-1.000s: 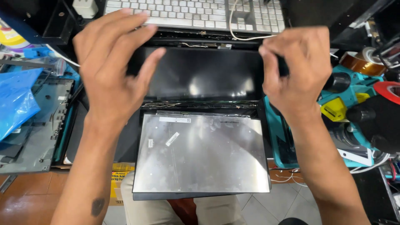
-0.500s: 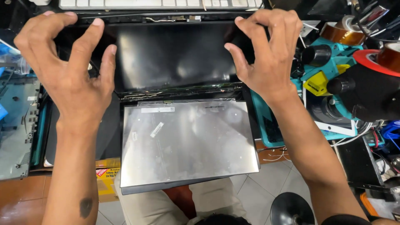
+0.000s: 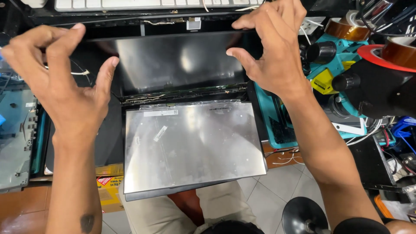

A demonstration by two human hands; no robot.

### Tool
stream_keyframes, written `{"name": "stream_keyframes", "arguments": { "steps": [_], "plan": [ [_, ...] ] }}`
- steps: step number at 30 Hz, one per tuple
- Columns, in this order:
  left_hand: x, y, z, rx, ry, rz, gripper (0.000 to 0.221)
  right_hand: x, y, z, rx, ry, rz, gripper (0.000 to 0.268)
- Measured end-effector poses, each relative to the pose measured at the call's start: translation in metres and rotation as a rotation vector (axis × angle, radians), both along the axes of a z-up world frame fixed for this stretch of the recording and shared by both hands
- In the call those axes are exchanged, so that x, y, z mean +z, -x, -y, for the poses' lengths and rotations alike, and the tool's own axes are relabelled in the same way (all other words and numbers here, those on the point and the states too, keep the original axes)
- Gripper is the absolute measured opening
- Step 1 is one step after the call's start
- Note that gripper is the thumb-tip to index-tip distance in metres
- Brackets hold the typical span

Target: Replacing a laptop screen by unwrapping a new panel, connecting the display cable, and fitting it into the lid frame.

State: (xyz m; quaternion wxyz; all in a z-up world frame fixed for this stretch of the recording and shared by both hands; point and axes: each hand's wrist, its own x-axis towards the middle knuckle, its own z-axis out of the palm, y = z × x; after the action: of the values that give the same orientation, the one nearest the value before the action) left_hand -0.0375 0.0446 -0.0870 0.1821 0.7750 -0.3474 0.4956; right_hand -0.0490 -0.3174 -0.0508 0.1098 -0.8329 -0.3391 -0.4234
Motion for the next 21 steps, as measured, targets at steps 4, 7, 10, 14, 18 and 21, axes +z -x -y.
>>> {"name": "stream_keyframes", "arguments": {
  "steps": [4,7,10,14,18,21],
  "plan": [
    [-0.013,0.012,-0.002,-0.040,0.253,-0.297,0.049,-0.001,0.003,-0.002,0.047,-0.001,0.074,0.044],
    [-0.027,0.010,-0.002,-0.144,0.470,-0.461,0.039,-0.005,0.003,0.000,-0.001,0.036,0.168,0.038],
    [-0.047,0.002,-0.010,-0.172,0.556,-0.541,0.027,-0.009,0.006,0.010,-0.084,0.025,0.250,0.047],
    [-0.053,0.004,-0.015,-0.174,0.525,-0.528,0.029,-0.031,0.024,0.043,-0.131,-0.199,0.094,0.051],
    [-0.057,0.012,-0.012,-0.286,0.618,-0.645,0.032,-0.050,0.031,0.058,0.052,-0.470,-0.343,0.018],
    [-0.074,0.009,-0.018,-0.272,0.602,-0.656,0.027,-0.063,0.035,0.061,0.075,-0.501,-0.490,0.006]
  ]
}}
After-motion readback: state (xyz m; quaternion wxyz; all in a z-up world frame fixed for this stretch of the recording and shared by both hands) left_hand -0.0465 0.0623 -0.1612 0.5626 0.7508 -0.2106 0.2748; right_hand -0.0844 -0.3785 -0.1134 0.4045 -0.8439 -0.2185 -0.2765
